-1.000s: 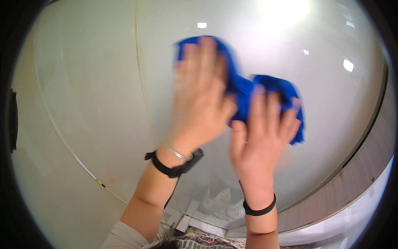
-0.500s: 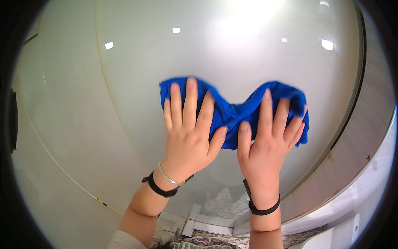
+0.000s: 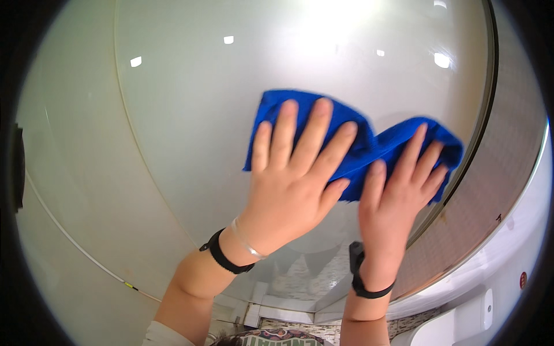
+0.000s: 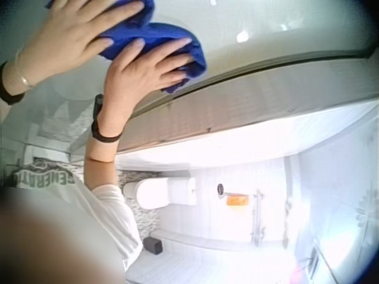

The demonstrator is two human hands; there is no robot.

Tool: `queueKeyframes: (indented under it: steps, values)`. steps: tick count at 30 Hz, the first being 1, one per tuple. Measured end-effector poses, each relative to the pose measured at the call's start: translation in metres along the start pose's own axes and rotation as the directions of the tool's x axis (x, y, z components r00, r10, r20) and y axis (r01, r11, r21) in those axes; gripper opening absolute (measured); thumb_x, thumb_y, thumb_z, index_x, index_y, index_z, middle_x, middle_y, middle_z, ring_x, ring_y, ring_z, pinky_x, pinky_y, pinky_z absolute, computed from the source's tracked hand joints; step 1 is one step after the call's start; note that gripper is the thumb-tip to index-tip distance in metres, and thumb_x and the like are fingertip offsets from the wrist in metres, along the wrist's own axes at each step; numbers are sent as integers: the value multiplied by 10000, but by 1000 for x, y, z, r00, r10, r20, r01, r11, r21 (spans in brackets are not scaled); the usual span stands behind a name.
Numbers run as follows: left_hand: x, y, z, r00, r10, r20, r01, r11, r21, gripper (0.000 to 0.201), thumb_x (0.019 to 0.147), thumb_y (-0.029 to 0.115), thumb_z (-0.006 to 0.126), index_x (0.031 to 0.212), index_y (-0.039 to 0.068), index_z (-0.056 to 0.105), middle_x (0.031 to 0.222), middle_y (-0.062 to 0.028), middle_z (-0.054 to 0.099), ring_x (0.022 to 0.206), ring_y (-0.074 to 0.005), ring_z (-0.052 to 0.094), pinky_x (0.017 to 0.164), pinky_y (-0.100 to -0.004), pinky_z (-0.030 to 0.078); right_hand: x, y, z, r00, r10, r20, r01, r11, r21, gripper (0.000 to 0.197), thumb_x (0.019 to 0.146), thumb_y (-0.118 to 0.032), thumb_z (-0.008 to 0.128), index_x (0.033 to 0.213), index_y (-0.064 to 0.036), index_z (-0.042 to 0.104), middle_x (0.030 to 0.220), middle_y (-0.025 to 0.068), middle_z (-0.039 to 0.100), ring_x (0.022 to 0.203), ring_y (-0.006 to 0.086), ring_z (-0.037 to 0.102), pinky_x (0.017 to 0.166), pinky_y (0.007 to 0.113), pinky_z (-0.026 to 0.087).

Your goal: The recorder is cleaning the glass walls and door of a shower stall using a blue microfiber cloth.

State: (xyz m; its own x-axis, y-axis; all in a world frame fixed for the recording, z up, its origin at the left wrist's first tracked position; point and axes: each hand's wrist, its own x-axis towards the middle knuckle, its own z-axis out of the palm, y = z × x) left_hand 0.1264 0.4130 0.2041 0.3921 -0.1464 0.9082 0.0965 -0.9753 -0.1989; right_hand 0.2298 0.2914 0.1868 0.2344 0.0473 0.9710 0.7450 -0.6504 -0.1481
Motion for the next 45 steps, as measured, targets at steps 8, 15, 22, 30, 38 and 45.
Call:
queueKeyframes:
  steps: [8, 15, 22, 30, 38, 45]
  values:
    - [-51, -57, -20, 927, -338, -161, 364, 913, 183, 745, 885, 450, 518, 1392, -46, 288, 1503, -322, 141, 1369, -555, 95, 1057, -659, 107, -36, -66, 3, 949, -210, 236, 196, 977, 83, 601, 820, -335, 627, 1379, -175, 474, 1335, 193, 423, 1283, 509, 258, 1021, 635, 182]
    - [-173, -54, -1, 815, -570, -101, 578, 790, 206, 808, 861, 296, 537, 1411, -137, 134, 1492, -370, 51, 1364, -572, 42, 1084, -628, 86, -135, -96, 24, 842, -424, 334, 347, 899, 267, 511, 778, -300, 673, 1279, -285, 573, 1029, 59, 509, 1141, 443, 393, 887, 568, 315]
    - [-328, -23, 48, 709, -696, -113, 705, 700, 112, 782, 846, 343, 558, 1325, -192, 248, 1444, -425, 108, 1330, -615, 79, 1049, -683, 96, -245, -81, 41, 704, -584, 404, 449, 807, 385, 443, 766, -281, 690, 1202, -327, 625, 932, 48, 506, 941, 365, 472, 724, 493, 372]
    - [-235, -65, -5, 740, -629, -240, 656, 753, 52, 698, 832, 258, 521, 1340, -124, 236, 1442, -375, 143, 1334, -568, 121, 1069, -644, 116, -148, -122, 22, 814, -436, 384, 346, 894, 284, 503, 788, -382, 675, 1280, -342, 579, 929, 66, 519, 1054, 407, 467, 821, 520, 356]
    - [-257, -64, 16, 788, -605, -111, 615, 770, 170, 888, 839, 394, 564, 1397, -151, 139, 1470, -402, 25, 1358, -579, 32, 1067, -660, 43, -212, -116, 45, 810, -405, 424, 301, 908, 291, 489, 771, -397, 692, 1243, -310, 598, 943, 79, 573, 1048, 491, 418, 818, 589, 317]
    - [-452, 14, 76, 644, -742, 186, 733, 668, 124, 942, 820, 343, 571, 1416, -144, 27, 1413, -478, -51, 1311, -649, -6, 1058, -683, 25, -394, -55, 65, 659, -596, 459, 473, 803, 363, 378, 791, -371, 663, 1165, -411, 630, 894, -12, 579, 915, 289, 481, 676, 422, 371]
